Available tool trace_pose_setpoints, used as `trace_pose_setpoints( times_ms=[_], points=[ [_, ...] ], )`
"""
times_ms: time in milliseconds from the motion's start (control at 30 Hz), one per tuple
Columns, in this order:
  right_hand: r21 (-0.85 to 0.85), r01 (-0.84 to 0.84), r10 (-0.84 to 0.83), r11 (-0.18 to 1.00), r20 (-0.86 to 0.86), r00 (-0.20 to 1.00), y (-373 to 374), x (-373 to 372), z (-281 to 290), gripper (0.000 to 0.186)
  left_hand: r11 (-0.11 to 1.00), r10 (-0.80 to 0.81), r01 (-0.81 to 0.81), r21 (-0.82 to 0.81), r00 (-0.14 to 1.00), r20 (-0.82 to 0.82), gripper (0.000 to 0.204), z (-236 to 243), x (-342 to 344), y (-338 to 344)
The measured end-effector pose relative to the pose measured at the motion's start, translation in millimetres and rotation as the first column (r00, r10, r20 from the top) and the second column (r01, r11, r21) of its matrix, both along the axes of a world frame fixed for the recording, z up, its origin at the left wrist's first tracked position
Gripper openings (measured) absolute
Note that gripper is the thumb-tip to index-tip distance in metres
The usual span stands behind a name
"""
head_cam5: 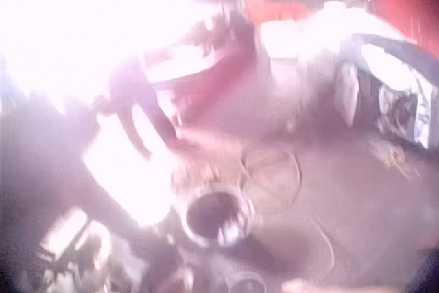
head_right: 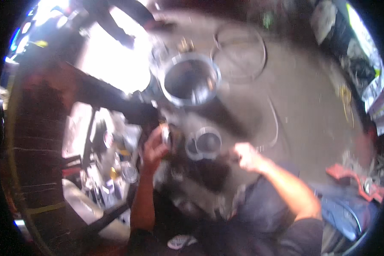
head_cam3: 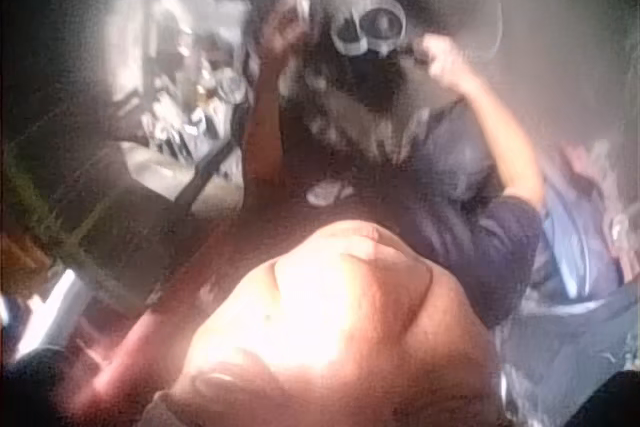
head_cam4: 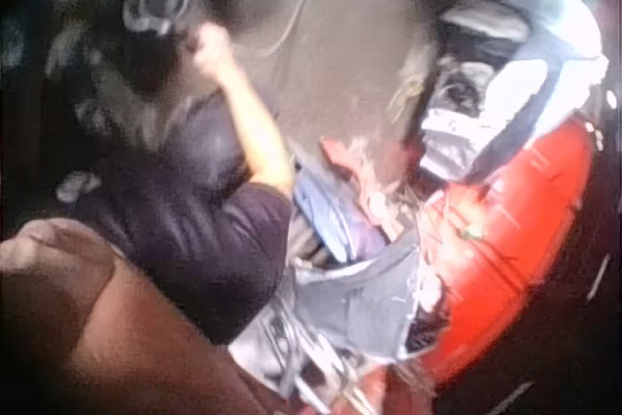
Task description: The person mixes paint components in a metal cup by pouring liquid from cans and stirring it with a stick.
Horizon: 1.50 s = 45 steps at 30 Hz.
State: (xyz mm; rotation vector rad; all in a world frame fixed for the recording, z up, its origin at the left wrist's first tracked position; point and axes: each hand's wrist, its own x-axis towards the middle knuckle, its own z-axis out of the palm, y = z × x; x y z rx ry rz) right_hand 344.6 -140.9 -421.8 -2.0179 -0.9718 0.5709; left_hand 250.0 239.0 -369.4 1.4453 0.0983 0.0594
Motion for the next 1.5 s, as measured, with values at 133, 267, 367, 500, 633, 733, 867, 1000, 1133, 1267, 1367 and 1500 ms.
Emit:
trace_pose_setpoints(
  times_ms=[133, 267, 367, 500, 633, 733, 867, 1000, 1133, 1267, 1367, 1500],
  points=[
    [-0.222, 0.028, -0.042, 0.975, -0.061, 0.997, 8, 4, 1, 0.052, 0.998, 0.023, -0.025, -0.057, 0.999, -0.036, 0.065, 5, 4, -2],
    [-0.201, 0.118, -0.154, 0.973, -0.176, 0.972, 8, 3, 8, 0.048, 0.998, 0.06, -0.059, -0.035, 0.998, 0.028, 0.062, 4, 4, 0],
    [-0.224, 0.148, -0.187, 0.963, -0.163, 0.969, 11, 2, 13, 0.047, 0.998, 0.063, -0.063, -0.014, 0.998, 0.009, 0.061, 4, 3, 8],
    [-0.166, 0.137, -0.145, 0.977, -0.039, 0.989, 11, 7, 13, 0.046, 0.997, 0.03, -0.029, 0.07, 0.999, -0.016, 0.066, 2, -1, 20],
    [-0.153, 0.106, -0.112, 0.982, -0.026, 0.993, 6, 11, 6, 0.034, 0.926, 0.088, -0.136, 0.353, 0.985, 0.15, 0.065, -8, -1, 41],
    [-0.173, 0.133, -0.129, 0.976, 0.034, 0.991, 5, 10, 6, 0.041, 0.897, 0.266, -0.208, 0.39, 0.958, -0.102, 0.051, -11, -8, 64],
    [-0.205, 0.155, -0.153, 0.967, 0.026, 0.988, 10, 1, 20, 0.035, 0.927, 0.358, -0.354, 0.123, 0.934, -0.014, 0.053, 2, -22, 86],
    [-0.212, 0.161, -0.176, 0.964, -0.056, 0.983, 14, -6, 36, 0.034, 0.831, 0.41, -0.357, 0.426, 0.911, -0.036, 0.057, 13, -26, 75],
    [-0.197, 0.131, -0.133, 0.972, 0.0, 0.991, 16, -5, 36, 0.034, 0.415, 0.304, -0.331, 0.847, 0.928, 0.214, 0.063, 2, -19, 59],
    [-0.192, 0.131, -0.14, 0.973, -0.038, 0.989, 13, -5, 27, 0.036, 0.246, 0.23, -0.221, 0.944, 0.959, 0.165, 0.06, -33, -15, 51],
    [-0.133, 0.171, -0.19, 0.976, -0.151, 0.97, 14, -3, 25, 0.036, 0.218, 0.264, -0.295, 0.93, 0.936, 0.235, 0.058, -63, -17, 43],
    [-0.152, 0.162, -0.158, 0.975, 0.043, 0.987, 19, 3, 27, 0.035, 0.346, 0.401, -0.138, 0.928, 0.916, -0.013, 0.077, -85, -15, 31]
  ],
)
